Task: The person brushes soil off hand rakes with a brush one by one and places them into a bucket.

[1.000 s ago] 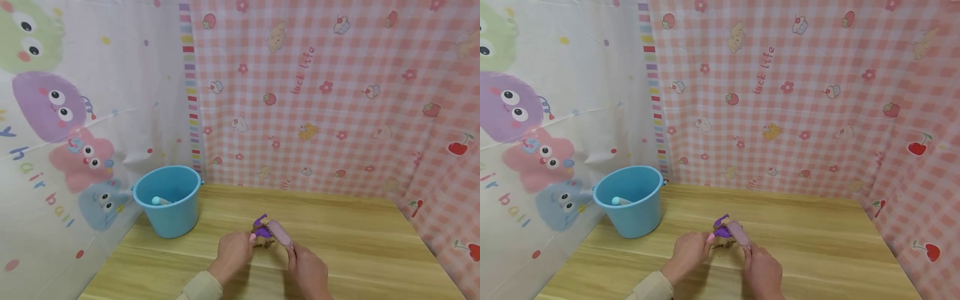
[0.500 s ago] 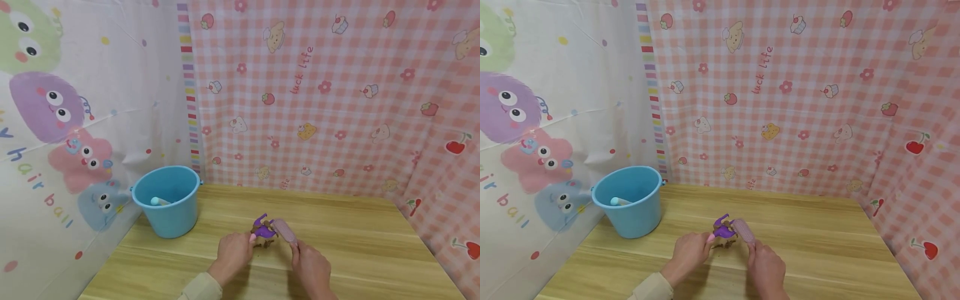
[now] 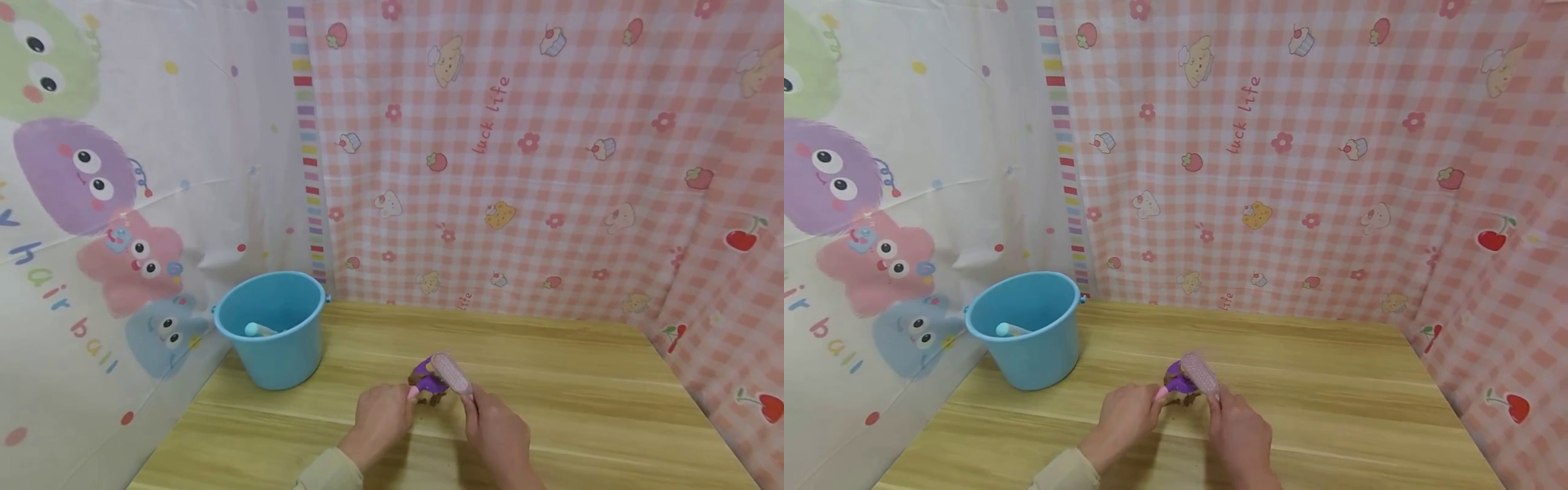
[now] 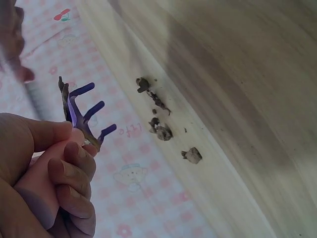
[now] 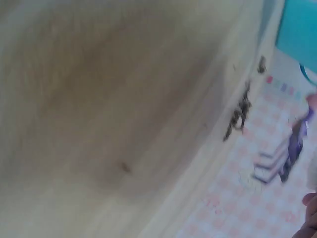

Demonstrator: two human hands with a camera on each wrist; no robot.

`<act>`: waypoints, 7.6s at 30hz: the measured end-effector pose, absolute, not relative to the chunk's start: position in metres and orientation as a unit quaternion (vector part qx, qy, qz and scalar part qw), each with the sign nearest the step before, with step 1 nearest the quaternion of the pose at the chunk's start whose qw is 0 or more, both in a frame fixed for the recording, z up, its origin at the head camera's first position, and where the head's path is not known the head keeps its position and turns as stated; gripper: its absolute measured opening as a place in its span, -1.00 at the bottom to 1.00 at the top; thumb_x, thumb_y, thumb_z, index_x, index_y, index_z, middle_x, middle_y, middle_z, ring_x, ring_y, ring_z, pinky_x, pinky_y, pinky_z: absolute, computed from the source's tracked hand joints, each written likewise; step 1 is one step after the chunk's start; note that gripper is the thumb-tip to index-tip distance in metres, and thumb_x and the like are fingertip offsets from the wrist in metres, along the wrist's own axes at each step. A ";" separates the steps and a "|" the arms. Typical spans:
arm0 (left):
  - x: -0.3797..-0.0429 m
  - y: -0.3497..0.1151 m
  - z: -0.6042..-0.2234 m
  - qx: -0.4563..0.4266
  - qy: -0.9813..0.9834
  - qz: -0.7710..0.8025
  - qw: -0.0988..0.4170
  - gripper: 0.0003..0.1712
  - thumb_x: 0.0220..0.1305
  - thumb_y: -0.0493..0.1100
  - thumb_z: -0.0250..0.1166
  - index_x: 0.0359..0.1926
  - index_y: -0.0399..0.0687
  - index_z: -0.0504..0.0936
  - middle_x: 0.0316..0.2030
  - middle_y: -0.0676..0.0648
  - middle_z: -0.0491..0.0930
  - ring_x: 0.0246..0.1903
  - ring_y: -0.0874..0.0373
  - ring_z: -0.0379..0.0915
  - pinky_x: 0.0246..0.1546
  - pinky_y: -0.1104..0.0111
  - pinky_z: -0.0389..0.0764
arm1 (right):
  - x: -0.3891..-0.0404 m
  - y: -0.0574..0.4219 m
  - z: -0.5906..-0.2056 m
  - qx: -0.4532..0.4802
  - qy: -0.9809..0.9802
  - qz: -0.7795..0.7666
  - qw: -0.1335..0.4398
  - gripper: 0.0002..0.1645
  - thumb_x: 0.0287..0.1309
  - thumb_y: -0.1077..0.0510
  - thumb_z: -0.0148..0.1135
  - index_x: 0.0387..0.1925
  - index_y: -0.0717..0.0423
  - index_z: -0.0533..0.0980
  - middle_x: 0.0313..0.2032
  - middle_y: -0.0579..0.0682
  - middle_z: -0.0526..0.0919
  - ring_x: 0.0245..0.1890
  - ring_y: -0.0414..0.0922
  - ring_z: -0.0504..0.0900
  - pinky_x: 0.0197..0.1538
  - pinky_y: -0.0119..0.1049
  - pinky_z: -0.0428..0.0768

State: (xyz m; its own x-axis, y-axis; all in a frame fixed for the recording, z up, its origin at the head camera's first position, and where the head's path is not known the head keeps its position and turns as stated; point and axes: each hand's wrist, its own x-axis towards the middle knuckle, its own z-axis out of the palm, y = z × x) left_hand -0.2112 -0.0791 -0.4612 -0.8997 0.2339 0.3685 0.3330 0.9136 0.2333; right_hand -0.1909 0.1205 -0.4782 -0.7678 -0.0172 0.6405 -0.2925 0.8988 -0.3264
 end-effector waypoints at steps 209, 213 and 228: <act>-0.216 -0.083 -0.461 -0.145 -0.960 -0.148 0.191 -0.70 0.44 -0.02 0.18 -0.43 -0.04 0.45 -0.64 0.06 0.34 -0.70 0.18 0.29 -0.70 0.34 0.32 | -0.199 0.135 -0.466 0.036 -0.907 0.250 0.338 -0.70 0.28 0.04 0.29 -0.11 0.18 0.67 -0.48 0.12 0.69 -0.63 0.08 0.62 -0.69 -0.06 0.41; -0.215 -0.083 -0.461 -0.148 -0.958 -0.158 0.189 -0.69 0.45 -0.04 0.17 -0.45 -0.04 0.46 -0.66 0.07 0.31 -0.70 0.19 0.28 -0.70 0.34 0.32 | -0.198 0.134 -0.468 0.046 -0.905 0.245 0.344 -0.69 0.26 0.05 0.32 -0.10 0.19 0.67 -0.45 0.13 0.70 -0.61 0.10 0.63 -0.68 -0.05 0.43; -0.217 -0.084 -0.466 -0.160 -0.940 -0.274 0.123 -0.80 0.44 -0.11 0.16 -0.28 -0.14 0.57 -0.65 0.11 0.36 -0.66 0.25 0.27 -0.60 0.34 0.37 | -0.195 0.124 -0.469 0.071 -0.907 0.249 0.333 -0.76 0.24 0.06 0.34 -0.13 0.08 0.68 -0.52 0.06 0.67 -0.65 0.00 0.58 -0.69 -0.12 0.40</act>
